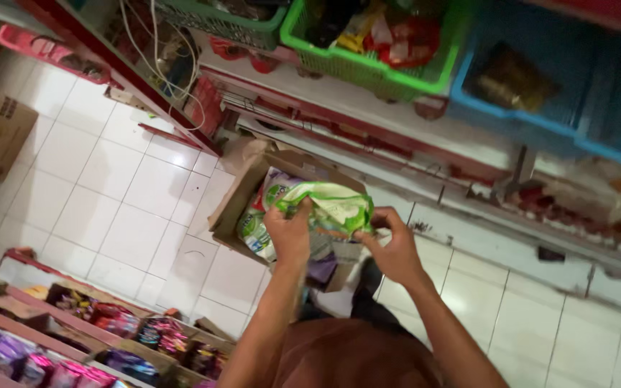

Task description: The person picks up packets of cleaning products from a cardboard box on the floor and places them onto a metal shelf. They handle multiple packets of different brands, including Lantai and Dettol, arranging them on the shelf.

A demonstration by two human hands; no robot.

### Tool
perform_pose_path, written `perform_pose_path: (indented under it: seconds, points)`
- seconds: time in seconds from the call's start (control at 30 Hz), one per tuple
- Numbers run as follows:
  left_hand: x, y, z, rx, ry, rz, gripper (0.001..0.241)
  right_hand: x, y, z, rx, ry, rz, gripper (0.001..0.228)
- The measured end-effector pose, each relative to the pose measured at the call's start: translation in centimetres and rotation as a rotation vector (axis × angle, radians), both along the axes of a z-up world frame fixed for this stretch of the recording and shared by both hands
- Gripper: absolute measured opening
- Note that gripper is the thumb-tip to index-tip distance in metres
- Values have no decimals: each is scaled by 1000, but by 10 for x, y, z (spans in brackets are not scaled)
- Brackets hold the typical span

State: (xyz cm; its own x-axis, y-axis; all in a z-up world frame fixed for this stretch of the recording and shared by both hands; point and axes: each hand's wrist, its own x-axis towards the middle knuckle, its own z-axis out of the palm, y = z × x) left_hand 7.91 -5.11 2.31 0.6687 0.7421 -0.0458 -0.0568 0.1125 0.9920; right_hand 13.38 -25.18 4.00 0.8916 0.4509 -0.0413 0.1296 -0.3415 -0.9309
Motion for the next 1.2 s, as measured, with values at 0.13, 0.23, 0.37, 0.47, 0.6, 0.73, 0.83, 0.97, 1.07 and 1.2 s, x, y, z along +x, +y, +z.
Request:
perform_pose_path:
  seconds: [0.13, 0.23, 0.37, 0.47, 0.6, 0.73, 0.83, 0.97, 1.07, 1.2]
  points:
    - [13, -17, -2, -189, -363, -91, 38, 23, -22, 47, 126, -165, 271, 57]
    - [14, -15, 2, 30, -427, -144, 47, 39, -28, 73, 210, -382, 441, 74]
    - [27, -29, 19, 62, -490, -31, 45, 49, -18, 79, 181, -332, 534, 57]
    - [33, -33, 42, 143, -297, 165, 44, 50, -1, 71, 108, -300, 394, 34]
    - [23, -52, 68, 328, 21, 337, 61, 46, 21, 60, -7, -277, 195, 31]
    - [2, -72, 65, 306, 46, 57, 93, 37, 45, 65, -368, -247, 238, 36]
    - [5, -62, 43, -93, -114, -100, 87, 22, 52, 77, -116, -765, 494, 46]
    - [11, -23, 24, -582, -290, -83, 67, 43, 58, 109, -105, -593, 685, 50]
    - [24, 10, 28, -779, -507, -201, 63, 71, 65, 134, -175, -321, 569, 45]
    - [50, 35, 42, -700, -461, -191, 60, 127, 90, 152, -370, -616, 179, 44]
